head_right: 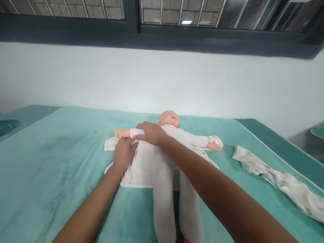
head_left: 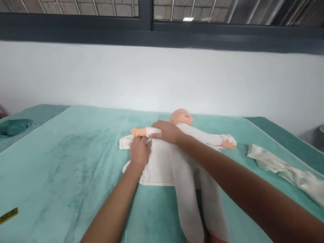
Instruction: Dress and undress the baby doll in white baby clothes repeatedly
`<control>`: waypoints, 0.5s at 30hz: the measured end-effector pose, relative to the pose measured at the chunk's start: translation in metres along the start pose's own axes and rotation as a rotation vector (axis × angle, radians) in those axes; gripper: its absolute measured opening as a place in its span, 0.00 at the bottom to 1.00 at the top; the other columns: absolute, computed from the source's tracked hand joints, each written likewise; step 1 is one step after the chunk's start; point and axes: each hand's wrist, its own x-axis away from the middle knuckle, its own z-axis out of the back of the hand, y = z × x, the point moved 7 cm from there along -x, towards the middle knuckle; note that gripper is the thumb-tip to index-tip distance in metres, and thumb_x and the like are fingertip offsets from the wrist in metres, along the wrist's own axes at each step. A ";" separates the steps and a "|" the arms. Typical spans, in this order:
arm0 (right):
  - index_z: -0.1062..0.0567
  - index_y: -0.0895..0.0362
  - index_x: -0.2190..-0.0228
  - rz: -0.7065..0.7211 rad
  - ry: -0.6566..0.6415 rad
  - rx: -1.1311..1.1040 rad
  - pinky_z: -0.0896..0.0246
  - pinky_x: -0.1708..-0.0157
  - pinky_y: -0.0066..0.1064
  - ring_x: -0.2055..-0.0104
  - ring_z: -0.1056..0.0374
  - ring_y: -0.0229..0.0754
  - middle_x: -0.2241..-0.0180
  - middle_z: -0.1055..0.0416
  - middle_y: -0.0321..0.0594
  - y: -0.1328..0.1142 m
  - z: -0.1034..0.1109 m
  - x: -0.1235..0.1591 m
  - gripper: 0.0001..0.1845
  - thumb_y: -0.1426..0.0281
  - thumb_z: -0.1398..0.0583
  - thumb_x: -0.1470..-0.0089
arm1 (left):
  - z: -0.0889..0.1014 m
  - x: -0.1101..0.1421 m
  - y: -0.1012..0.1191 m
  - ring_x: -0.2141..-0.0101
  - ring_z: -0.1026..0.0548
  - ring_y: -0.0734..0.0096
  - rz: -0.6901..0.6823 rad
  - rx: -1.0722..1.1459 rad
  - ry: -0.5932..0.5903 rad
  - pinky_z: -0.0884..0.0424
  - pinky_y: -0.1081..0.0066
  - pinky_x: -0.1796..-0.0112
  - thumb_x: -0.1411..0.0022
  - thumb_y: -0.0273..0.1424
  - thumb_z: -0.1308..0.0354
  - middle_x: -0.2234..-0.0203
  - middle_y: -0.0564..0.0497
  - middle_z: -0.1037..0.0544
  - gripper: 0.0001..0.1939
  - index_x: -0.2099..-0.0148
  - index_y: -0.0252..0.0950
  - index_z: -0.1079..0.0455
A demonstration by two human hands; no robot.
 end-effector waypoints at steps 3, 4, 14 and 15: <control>0.26 0.49 0.57 0.031 -0.078 -0.033 0.45 0.57 0.35 0.57 0.33 0.45 0.58 0.29 0.38 -0.001 -0.001 0.004 0.24 0.46 0.45 0.44 | 0.001 -0.008 -0.022 0.56 0.26 0.51 0.178 0.366 -0.011 0.32 0.55 0.54 0.47 0.31 0.44 0.63 0.41 0.23 0.08 0.65 0.34 0.28; 0.25 0.49 0.57 0.033 -0.095 -0.040 0.45 0.56 0.35 0.56 0.33 0.45 0.58 0.28 0.38 -0.002 -0.002 0.005 0.24 0.45 0.44 0.45 | 0.001 -0.009 -0.027 0.59 0.25 0.55 0.202 0.459 -0.009 0.31 0.58 0.56 0.48 0.31 0.45 0.64 0.42 0.22 0.09 0.65 0.34 0.28; 0.24 0.50 0.58 -0.060 -0.124 0.029 0.45 0.60 0.34 0.55 0.33 0.48 0.56 0.26 0.39 0.004 -0.005 0.000 0.29 0.42 0.46 0.46 | 0.004 -0.002 -0.040 0.71 0.27 0.71 0.490 1.278 0.159 0.31 0.71 0.68 0.61 0.28 0.38 0.73 0.51 0.23 0.16 0.64 0.33 0.27; 0.24 0.50 0.58 -0.064 -0.124 0.039 0.45 0.60 0.34 0.55 0.33 0.48 0.55 0.26 0.40 0.006 -0.005 0.000 0.28 0.42 0.46 0.46 | 0.006 -0.001 -0.041 0.72 0.27 0.72 0.507 1.287 0.192 0.31 0.71 0.68 0.61 0.28 0.38 0.74 0.52 0.24 0.16 0.64 0.33 0.28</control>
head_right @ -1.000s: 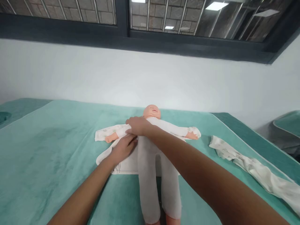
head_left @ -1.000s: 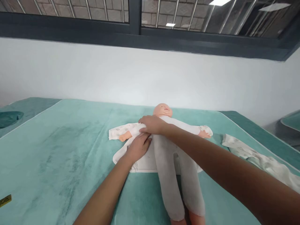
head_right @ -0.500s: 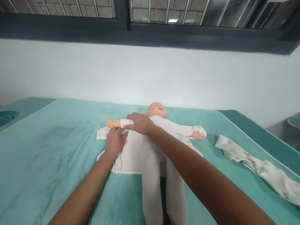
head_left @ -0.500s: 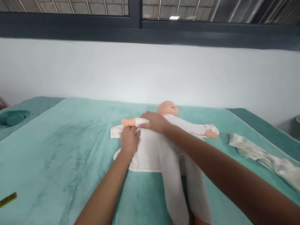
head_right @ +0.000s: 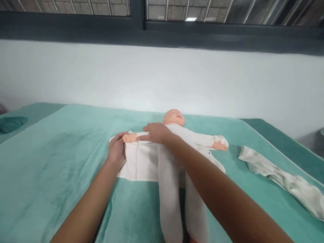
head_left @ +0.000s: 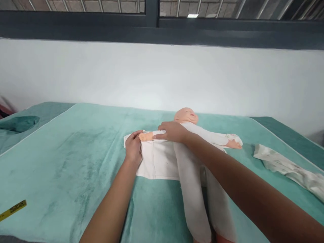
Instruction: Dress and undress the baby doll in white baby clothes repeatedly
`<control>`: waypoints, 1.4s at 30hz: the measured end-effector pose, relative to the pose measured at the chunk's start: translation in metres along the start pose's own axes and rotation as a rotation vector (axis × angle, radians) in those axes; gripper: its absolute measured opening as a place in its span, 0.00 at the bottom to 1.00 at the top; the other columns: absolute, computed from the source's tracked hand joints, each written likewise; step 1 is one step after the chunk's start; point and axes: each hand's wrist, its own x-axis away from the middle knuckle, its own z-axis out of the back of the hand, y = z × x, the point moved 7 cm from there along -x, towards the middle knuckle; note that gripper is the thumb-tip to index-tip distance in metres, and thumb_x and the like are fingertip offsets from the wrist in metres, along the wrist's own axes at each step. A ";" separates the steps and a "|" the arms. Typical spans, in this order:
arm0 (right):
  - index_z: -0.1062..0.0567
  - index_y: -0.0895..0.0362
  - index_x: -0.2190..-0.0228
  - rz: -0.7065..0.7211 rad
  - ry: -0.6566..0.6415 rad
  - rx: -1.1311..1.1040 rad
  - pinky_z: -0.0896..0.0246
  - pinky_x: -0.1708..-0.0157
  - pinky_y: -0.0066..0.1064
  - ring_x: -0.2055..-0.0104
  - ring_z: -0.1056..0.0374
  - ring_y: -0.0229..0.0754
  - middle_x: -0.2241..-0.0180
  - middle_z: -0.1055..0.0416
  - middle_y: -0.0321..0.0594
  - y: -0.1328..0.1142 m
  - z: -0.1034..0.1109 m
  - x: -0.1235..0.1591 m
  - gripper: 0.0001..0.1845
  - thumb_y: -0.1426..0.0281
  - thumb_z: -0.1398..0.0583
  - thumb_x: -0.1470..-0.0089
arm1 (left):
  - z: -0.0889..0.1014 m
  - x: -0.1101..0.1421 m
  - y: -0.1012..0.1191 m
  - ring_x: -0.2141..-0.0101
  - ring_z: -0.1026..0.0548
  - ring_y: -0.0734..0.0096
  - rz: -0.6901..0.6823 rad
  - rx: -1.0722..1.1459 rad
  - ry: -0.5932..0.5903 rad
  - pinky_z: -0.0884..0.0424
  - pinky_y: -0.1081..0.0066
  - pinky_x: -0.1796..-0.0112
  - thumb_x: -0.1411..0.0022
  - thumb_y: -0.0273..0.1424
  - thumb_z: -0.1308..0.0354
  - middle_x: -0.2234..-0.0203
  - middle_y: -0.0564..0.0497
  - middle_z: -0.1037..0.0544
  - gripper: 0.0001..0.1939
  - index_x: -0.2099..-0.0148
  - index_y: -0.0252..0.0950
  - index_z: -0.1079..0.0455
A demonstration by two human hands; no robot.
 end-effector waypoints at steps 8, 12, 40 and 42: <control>0.23 0.53 0.59 -0.062 0.017 0.231 0.46 0.56 0.39 0.56 0.32 0.51 0.57 0.26 0.46 -0.002 -0.011 -0.003 0.23 0.50 0.45 0.43 | -0.017 0.014 0.015 0.68 0.28 0.72 -0.284 -0.391 -0.104 0.33 0.71 0.63 0.46 0.34 0.40 0.70 0.52 0.24 0.10 0.62 0.36 0.26; 0.23 0.56 0.61 0.046 0.045 0.272 0.47 0.55 0.38 0.54 0.33 0.50 0.59 0.27 0.47 -0.019 -0.015 -0.002 0.14 0.62 0.43 0.43 | -0.042 0.026 0.004 0.69 0.30 0.72 -0.315 -0.594 -0.409 0.34 0.71 0.64 0.44 0.36 0.40 0.70 0.52 0.25 0.12 0.58 0.37 0.25; 0.25 0.54 0.59 -0.371 0.534 -1.542 0.29 0.55 0.35 0.53 0.28 0.47 0.55 0.23 0.41 0.121 -0.051 0.170 0.21 0.59 0.33 0.55 | -0.072 0.059 0.017 0.65 0.29 0.65 -0.479 -1.103 -0.175 0.35 0.68 0.62 0.34 0.37 0.57 0.68 0.50 0.26 0.12 0.64 0.38 0.36; 0.26 0.53 0.55 -0.324 0.530 -1.502 0.29 0.53 0.36 0.50 0.28 0.47 0.53 0.24 0.42 0.116 -0.050 0.170 0.25 0.61 0.32 0.55 | -0.091 0.059 0.019 0.66 0.30 0.65 -0.500 -1.110 -0.217 0.35 0.67 0.61 0.34 0.35 0.58 0.69 0.50 0.27 0.12 0.64 0.38 0.36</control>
